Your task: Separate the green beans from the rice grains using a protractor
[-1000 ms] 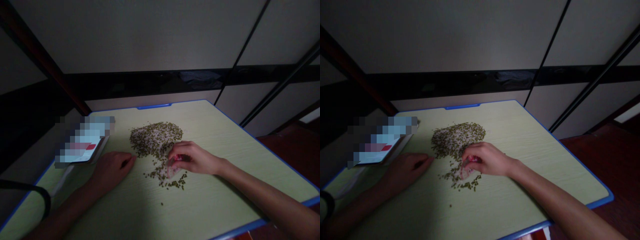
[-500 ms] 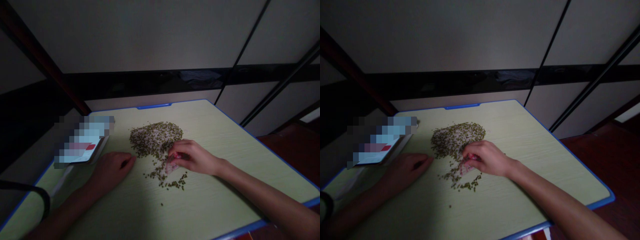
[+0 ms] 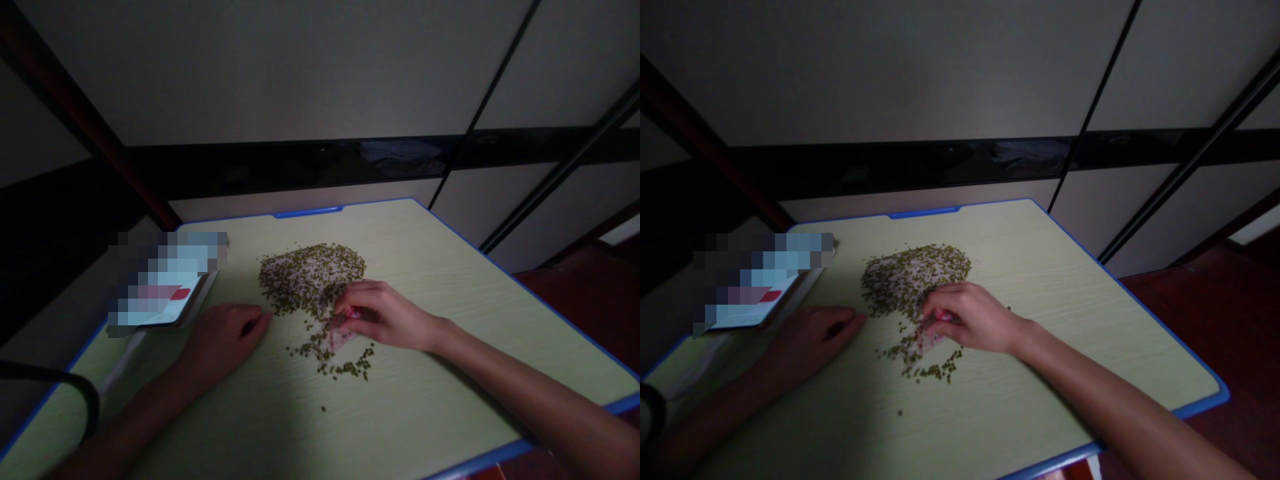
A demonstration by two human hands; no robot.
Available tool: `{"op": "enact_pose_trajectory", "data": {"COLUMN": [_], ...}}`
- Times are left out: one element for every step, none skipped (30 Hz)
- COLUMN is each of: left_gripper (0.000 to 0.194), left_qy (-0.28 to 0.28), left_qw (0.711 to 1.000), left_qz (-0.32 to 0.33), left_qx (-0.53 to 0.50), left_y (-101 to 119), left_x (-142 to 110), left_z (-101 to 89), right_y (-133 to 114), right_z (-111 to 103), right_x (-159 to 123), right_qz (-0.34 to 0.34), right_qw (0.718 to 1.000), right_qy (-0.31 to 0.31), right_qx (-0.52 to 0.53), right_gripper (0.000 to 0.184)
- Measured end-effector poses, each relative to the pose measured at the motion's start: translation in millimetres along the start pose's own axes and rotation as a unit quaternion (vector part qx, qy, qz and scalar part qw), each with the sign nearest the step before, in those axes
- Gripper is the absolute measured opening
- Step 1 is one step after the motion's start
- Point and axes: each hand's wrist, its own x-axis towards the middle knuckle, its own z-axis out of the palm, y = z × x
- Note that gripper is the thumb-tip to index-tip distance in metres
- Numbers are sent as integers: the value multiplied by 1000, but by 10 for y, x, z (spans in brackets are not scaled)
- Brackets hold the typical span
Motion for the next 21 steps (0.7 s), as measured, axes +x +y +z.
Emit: {"op": "enact_pose_trajectory", "data": {"left_gripper": [38,38,38,38,38,38,38,38,38,38,38,38,38,38,38,38,38,38,38,38,37], "left_qy": [-2,-4,-6,-7,-8,-8,-6,-5,-3,-3,-3,-3,-4,-7,-9,-12,-14,-14,-11,-7,-3], "left_qw": [1000,1000,1000,1000,1000,1000,1000,1000,1000,1000,1000,1000,1000,1000,1000,1000,1000,1000,1000,1000,1000], "left_qz": [-3,-6,-7,-8,-7,-6,-5,-4,-4,-3,0,2,3,3,3,1,0,0,0,0,-1], "left_qx": [3,5,7,8,9,9,11,14,17,19,20,20,19,18,18,18,17,16,14,10,7], "left_y": [2,2,1,0,-2,-4,-6,-6,-4,-2,1,5,9,13,17,20,22,22,22,22,20], "left_x": [2,4,5,5,4,1,-2,-5,-9,-12,-14,-16,-16,-14,-12,-9,-6,-4,-3,-3,-4], "left_z": [0,1,1,2,3,4,3,2,0,-3,-7,-11,-15,-18,-21,-24,-25,-26,-26,-26,-24], "right_y": [-1,-4,-6,-10,-13,-17,-20,-22,-24,-25,-26,-25,-25,-24,-23,-23,-23,-24,-26,-28,-31], "right_z": [1,1,-1,-4,-8,-12,-17,-21,-25,-29,-32,-34,-36,-37,-39,-40,-41,-43,-44,-47,-49], "right_x": [4,7,9,11,12,12,11,9,8,6,3,1,-2,-4,-5,-7,-8,-8,-7,-6,-4], "right_qz": [-6,-12,-18,-23,-26,-27,-29,-30,-32,-33,-33,-32,-31,-31,-30,-31,-32,-34,-34,-35,-35], "right_qw": [1000,1000,1000,1000,999,999,999,999,999,999,999,998,998,998,998,998,998,998,998,998,998], "right_qy": [-3,-6,-10,-14,-18,-22,-25,-27,-28,-29,-31,-33,-36,-39,-41,-43,-43,-44,-44,-44,-45], "right_qx": [3,6,9,12,15,18,20,22,24,27,29,32,34,36,38,39,40,40,41,41,40], "right_gripper": [11,11,11,11,11,12,11,11,10,10,10,10,11,11,12,12,11,10,10,9,9]}}
